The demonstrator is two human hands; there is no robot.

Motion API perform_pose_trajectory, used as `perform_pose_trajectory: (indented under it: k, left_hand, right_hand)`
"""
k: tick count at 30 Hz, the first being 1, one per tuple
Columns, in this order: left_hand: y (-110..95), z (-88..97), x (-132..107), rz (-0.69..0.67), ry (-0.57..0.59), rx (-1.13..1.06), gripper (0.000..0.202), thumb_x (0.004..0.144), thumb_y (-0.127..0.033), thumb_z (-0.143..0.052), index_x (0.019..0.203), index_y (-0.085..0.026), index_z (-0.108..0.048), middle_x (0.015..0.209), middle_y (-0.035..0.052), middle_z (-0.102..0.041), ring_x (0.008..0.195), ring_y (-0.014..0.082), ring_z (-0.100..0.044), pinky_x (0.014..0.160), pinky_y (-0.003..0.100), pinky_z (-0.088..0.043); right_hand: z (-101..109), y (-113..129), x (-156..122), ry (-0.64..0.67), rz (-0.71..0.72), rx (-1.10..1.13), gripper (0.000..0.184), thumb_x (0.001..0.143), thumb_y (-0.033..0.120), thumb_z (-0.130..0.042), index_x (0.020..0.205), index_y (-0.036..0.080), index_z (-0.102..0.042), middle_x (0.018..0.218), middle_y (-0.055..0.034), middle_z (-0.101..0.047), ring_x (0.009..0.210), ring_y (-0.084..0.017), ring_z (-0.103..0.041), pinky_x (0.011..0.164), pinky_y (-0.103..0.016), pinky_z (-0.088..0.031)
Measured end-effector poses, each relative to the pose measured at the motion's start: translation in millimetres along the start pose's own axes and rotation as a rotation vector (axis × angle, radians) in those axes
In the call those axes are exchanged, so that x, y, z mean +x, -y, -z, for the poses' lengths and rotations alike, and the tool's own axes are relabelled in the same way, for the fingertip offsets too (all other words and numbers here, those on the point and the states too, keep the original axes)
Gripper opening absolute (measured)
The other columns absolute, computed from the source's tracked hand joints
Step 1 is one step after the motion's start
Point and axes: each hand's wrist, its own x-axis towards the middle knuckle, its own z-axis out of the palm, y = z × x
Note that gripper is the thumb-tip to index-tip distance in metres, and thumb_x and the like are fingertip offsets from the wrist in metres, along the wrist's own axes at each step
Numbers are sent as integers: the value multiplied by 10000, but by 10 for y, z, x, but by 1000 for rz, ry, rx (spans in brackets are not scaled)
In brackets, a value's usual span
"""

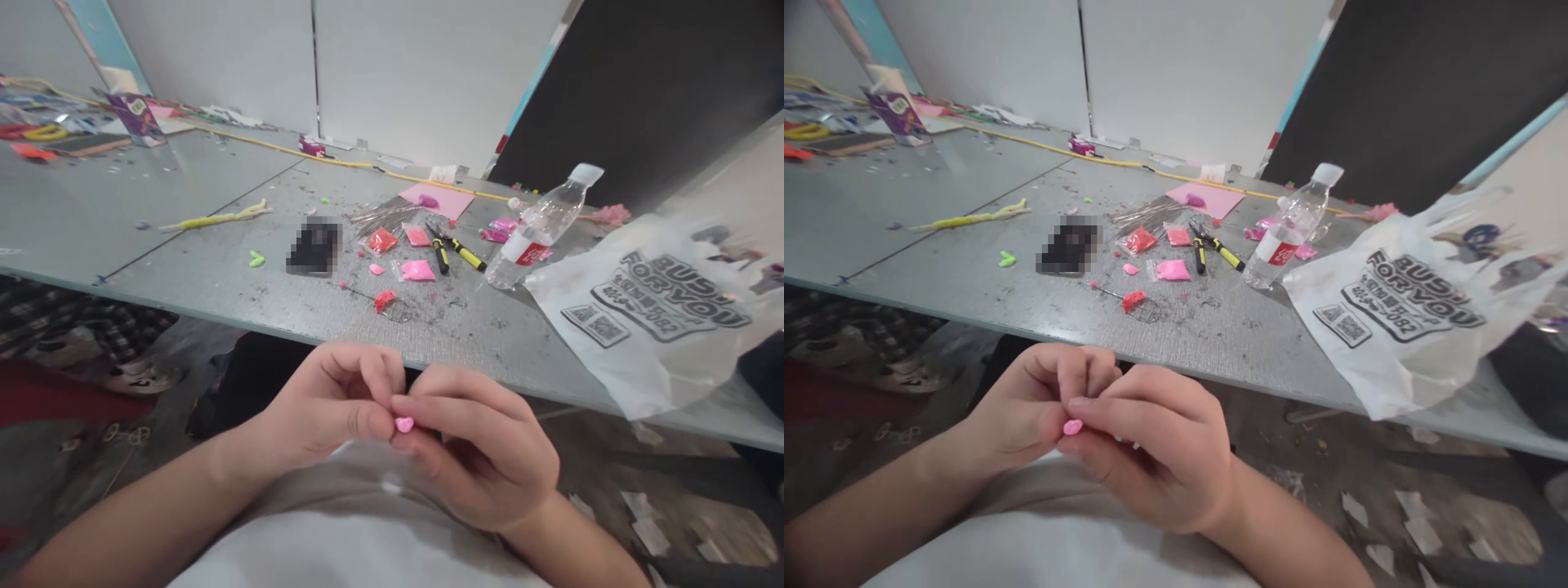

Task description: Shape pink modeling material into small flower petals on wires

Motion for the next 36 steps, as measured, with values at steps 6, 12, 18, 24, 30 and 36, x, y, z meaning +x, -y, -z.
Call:
perform_pose_trajectory:
  k: [6, 12, 18, 24, 30, 36]
  left_hand:
    - [54, 16, -22, 6, -66, -41, 121, 821, -157, -921, 814, -212, -813, 825, -13, -646, 743, 111, -679, 711, 239, -546]
    - [84, 35, 8, 19, -81, -38, 148, 829, -222, -928, 796, -194, -787, 797, -8, -638, 730, 115, -661, 693, 240, -515]
    - [69, 219, 61, -23, -180, 102, 260, 753, -277, -985, 748, -175, -746, 765, -9, -625, 669, 86, -554, 627, 218, -436]
    - [-418, 514, 339, 22, -327, 810, 299, 854, -437, -874, 822, -180, -726, 770, 13, -650, 695, 133, -568, 624, 250, -418]
    - [-804, 967, 1194, 76, -112, 1663, 256, 901, -376, -765, 1068, -187, -803, 981, 88, -771, 845, 235, -704, 767, 318, -488]
    - [-683, 1307, 1670, 13, -77, 1716, 157, 752, -303, -848, 728, -162, -783, 739, 83, -684, 594, 210, -590, 660, 335, -432]
  right_hand:
    - [-36, -10, -1, 21, -26, 17, 385, 927, 80, -742, 1294, 199, -761, 890, -48, -743, 663, -124, -670, 609, -228, -625]
    - [-89, -79, 7, -17, -69, 62, 224, 977, 162, -723, 1182, 226, -788, 827, -39, -741, 632, -125, -637, 559, -240, -577]
    - [161, -431, 110, -2, -173, -92, 64, 953, 169, -769, 970, 223, -799, 838, -29, -776, 681, -120, -685, 577, -223, -533]
    - [665, -1234, 243, 252, -483, -550, 108, 963, 226, -722, 889, 196, -794, 868, -58, -800, 797, -198, -717, 682, -302, -512]
    - [805, -1540, 345, 610, -492, -763, 162, 1006, 223, -680, 922, 160, -803, 923, -100, -791, 869, -231, -712, 780, -338, -493]
    - [824, -1532, 346, 648, -449, -734, 224, 1057, 247, -622, 1053, 143, -820, 1037, -141, -797, 987, -267, -739, 884, -378, -543]
